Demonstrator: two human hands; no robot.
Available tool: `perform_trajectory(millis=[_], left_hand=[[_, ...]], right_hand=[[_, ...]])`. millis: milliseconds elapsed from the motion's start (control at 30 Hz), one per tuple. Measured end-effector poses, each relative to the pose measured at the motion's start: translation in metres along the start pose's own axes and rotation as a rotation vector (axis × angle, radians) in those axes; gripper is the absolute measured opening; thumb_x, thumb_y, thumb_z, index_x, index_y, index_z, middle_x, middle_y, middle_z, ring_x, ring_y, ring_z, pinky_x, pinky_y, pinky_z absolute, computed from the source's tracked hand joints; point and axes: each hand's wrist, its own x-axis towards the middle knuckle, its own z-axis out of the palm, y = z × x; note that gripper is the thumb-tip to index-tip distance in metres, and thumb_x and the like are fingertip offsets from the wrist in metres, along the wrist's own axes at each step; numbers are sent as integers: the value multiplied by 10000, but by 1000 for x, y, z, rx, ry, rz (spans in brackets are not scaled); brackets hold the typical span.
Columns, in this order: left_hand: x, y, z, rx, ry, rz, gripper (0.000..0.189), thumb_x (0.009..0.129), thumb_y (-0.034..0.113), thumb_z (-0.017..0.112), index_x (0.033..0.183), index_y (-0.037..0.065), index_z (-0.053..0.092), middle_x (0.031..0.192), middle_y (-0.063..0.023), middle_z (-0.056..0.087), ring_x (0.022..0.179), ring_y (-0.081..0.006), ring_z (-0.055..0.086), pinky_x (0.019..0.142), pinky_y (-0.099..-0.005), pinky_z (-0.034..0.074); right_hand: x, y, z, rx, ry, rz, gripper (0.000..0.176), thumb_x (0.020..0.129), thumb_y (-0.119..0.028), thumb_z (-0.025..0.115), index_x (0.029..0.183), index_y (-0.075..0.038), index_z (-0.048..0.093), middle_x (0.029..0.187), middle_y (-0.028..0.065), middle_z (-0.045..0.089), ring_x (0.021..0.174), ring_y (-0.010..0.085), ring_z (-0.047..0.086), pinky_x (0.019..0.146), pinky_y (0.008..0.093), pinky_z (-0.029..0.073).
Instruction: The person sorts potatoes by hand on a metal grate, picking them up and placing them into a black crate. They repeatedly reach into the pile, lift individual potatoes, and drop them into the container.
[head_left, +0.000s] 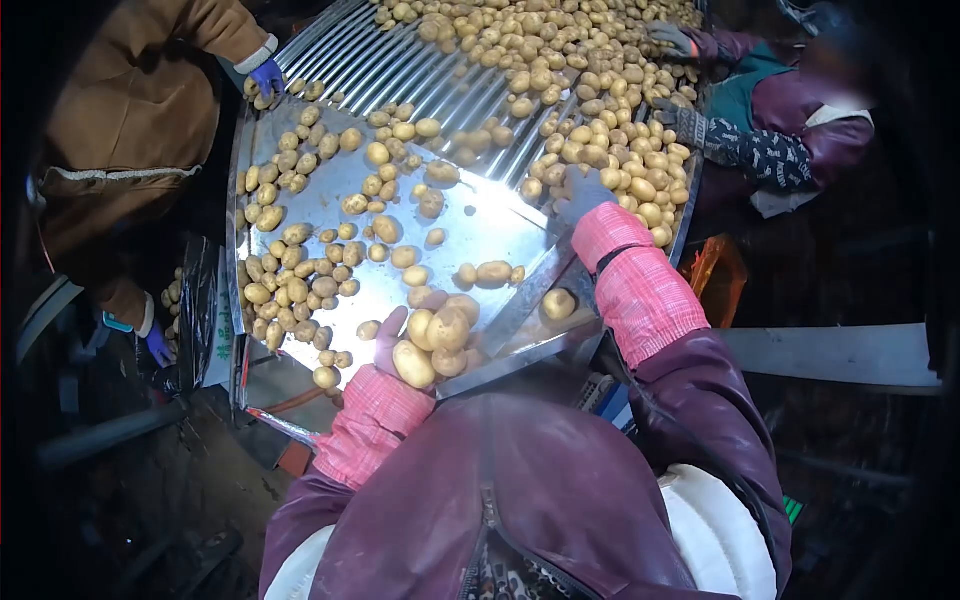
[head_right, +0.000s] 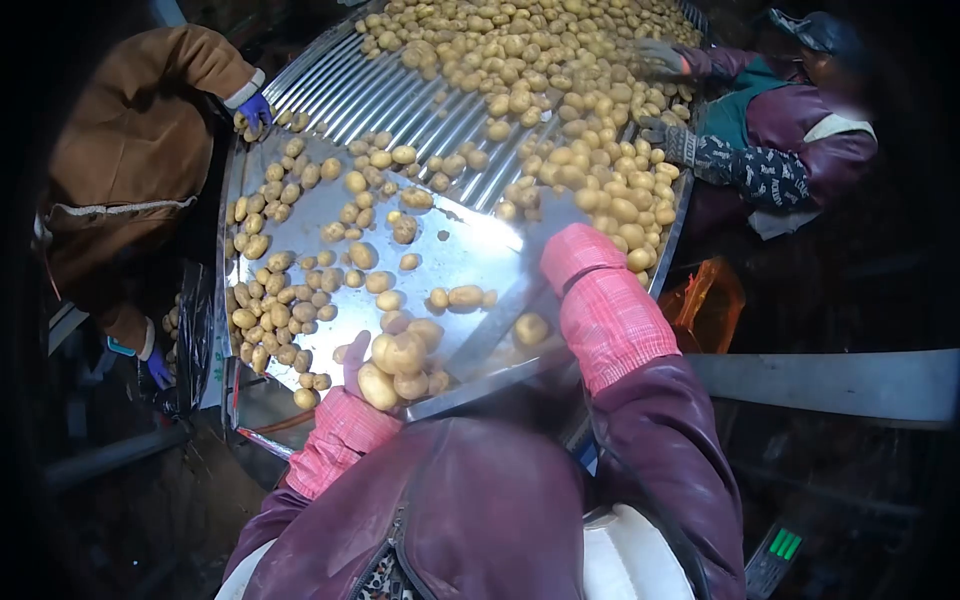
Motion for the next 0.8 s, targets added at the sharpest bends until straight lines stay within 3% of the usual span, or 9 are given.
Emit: perform_trajectory(millis=[67, 167, 233, 300, 433, 500, 600, 700, 800], left_hand=[[2, -2, 5, 73, 200, 78, 571, 932, 491, 437, 1376, 131, 410, 1332, -137, 457, 1138, -370, 461, 922, -551, 419], [1, 4, -21, 223, 382, 175, 548, 919, 539, 436, 1292, 139, 466, 1210, -92, 496, 962, -295, 519, 828, -478, 438], [-2, 19, -50, -84, 217, 146, 515, 995, 376, 390, 1418, 82, 403, 1393, -142, 457, 1195, -337, 471, 999, -493, 435], [3, 19, -44, 130, 37, -5, 615, 912, 546, 420, 1370, 135, 441, 1295, -125, 497, 1031, -325, 515, 838, -481, 455], [-4, -17, 12, 254, 133, 104, 585, 990, 391, 357, 1459, 43, 369, 1471, -199, 401, 1325, -353, 434, 1085, -489, 382], [-3, -22, 3, 291, 224, 128, 612, 977, 413, 366, 1470, 50, 370, 1473, -206, 400, 1325, -353, 437, 1093, -501, 369], [-3, -35, 3, 360, 173, 104, 654, 961, 449, 378, 1484, 56, 367, 1488, -203, 390, 1339, -350, 427, 1111, -500, 349], [-9, -53, 2, 458, 150, 84, 687, 949, 483, 388, 1495, 68, 356, 1502, -192, 381, 1348, -352, 420, 1112, -541, 333], [-6, -67, -9, 379, 127, 5, 702, 936, 514, 400, 1506, 108, 349, 1505, -186, 382, 1326, -394, 432, 1074, -624, 332]], right_hand=[[21, 15, -4, 186, -175, -10, 531, 775, -337, 704, 1244, -151, 536, 1294, 191, 503, 1129, 399, 581, 917, 454, 503], [3, -9, -43, 87, -33, -21, 444, 793, -284, 721, 1205, -194, 583, 1273, 161, 501, 1144, 361, 585, 914, 432, 517], [5, -19, -52, -58, -97, -113, 406, 806, -264, 716, 1191, -208, 599, 1276, 147, 494, 1147, 346, 590, 913, 424, 521], [16, -30, -60, -284, -288, -241, 376, 819, -242, 702, 1184, -225, 613, 1291, 134, 481, 1147, 335, 597, 915, 418, 524], [30, -33, -67, -355, -357, -297, 379, 816, -231, 708, 1185, -263, 625, 1288, 124, 469, 1156, 332, 591, 924, 416, 521], [41, -24, -59, -321, -341, -307, 394, 810, -242, 724, 1190, -287, 633, 1277, 126, 475, 1151, 337, 590, 925, 418, 521], [34, -6, -56, 50, -353, -293, 469, 815, -238, 725, 1266, -208, 599, 1283, 125, 510, 1125, 317, 601, 922, 403, 518], [-2, 23, -11, 1080, -241, -324, 590, 735, -55, 756, 1297, -77, 578, 1303, 148, 559, 1193, 298, 572, 938, 364, 532], [-103, 24, -46, 1820, -333, 9, 511, 784, -113, 717, 1269, -36, 576, 1195, 150, 625, 1112, 277, 615, 888, 359, 545]])
